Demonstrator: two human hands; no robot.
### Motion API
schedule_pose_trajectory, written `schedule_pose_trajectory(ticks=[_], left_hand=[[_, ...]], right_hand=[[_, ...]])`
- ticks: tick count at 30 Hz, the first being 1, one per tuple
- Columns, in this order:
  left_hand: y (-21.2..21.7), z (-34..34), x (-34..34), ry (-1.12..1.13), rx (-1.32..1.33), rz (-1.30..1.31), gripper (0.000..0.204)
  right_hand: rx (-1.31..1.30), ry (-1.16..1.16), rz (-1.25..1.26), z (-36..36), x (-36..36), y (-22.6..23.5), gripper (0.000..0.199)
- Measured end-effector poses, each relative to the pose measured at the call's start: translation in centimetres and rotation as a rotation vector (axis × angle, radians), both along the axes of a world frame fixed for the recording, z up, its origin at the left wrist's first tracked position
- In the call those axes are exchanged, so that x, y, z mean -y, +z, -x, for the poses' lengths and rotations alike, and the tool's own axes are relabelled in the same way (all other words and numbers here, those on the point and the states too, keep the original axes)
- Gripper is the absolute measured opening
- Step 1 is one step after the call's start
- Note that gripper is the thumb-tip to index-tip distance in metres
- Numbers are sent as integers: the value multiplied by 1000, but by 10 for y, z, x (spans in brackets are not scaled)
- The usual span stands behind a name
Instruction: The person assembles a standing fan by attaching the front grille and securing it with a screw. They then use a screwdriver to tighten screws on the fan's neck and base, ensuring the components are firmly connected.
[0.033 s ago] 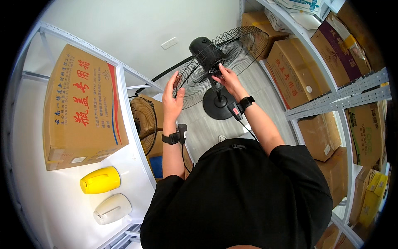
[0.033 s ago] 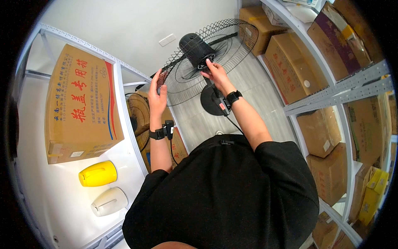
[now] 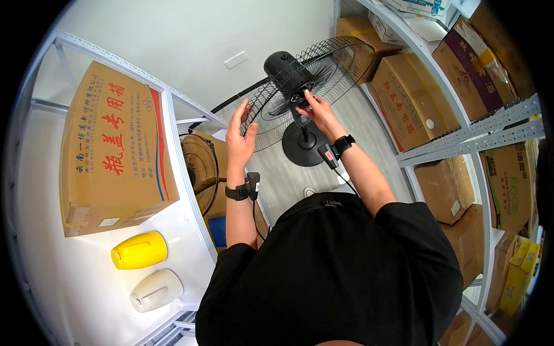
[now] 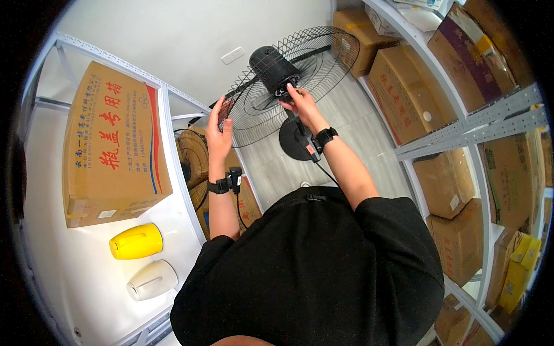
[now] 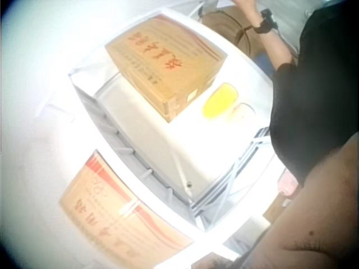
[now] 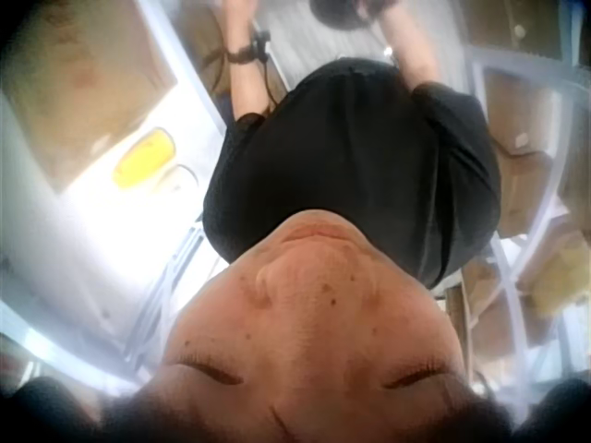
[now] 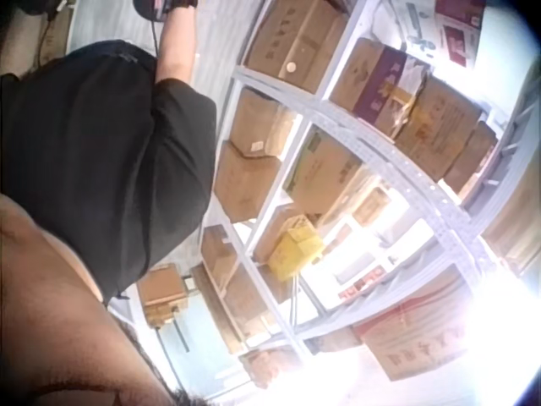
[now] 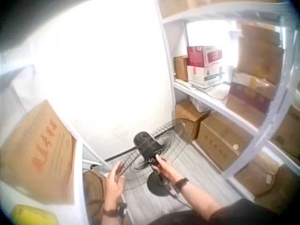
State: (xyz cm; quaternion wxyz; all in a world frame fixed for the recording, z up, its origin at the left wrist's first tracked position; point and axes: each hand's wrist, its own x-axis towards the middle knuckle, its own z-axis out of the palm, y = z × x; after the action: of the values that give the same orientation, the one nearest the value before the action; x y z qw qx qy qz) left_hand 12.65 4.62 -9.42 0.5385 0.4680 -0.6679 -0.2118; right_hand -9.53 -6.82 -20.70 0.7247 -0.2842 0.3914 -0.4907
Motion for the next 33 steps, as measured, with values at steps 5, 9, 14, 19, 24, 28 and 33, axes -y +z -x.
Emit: schedule_pose_trajectory(ticks=[5, 9, 14, 19, 24, 28, 33], left_hand=[[5, 8, -2, 60, 96, -62, 44], [-1, 17, 3, 102, -41, -57, 37], [-2, 28, -2, 85, -93, -76, 33], [-14, 40, 7, 18, -250, -147, 29], [-13, 69, 26, -94, -530, -226, 32], [-7, 93, 34, -112, -749, -414, 34], [-21, 122, 49, -93, -841, -606, 35]], right_hand=[[-97, 64, 40, 15, -12, 0, 53], [-154, 129, 62, 23, -13, 8, 55], [-166, 135, 12, 38, -28, 14, 53], [-237, 121, 52, 73, -42, 10, 54], [-1261, -240, 401, 143, -65, -18, 62], [-1330, -322, 409, 171, -82, -14, 65], [-1380, -436, 479, 220, -106, -15, 62]])
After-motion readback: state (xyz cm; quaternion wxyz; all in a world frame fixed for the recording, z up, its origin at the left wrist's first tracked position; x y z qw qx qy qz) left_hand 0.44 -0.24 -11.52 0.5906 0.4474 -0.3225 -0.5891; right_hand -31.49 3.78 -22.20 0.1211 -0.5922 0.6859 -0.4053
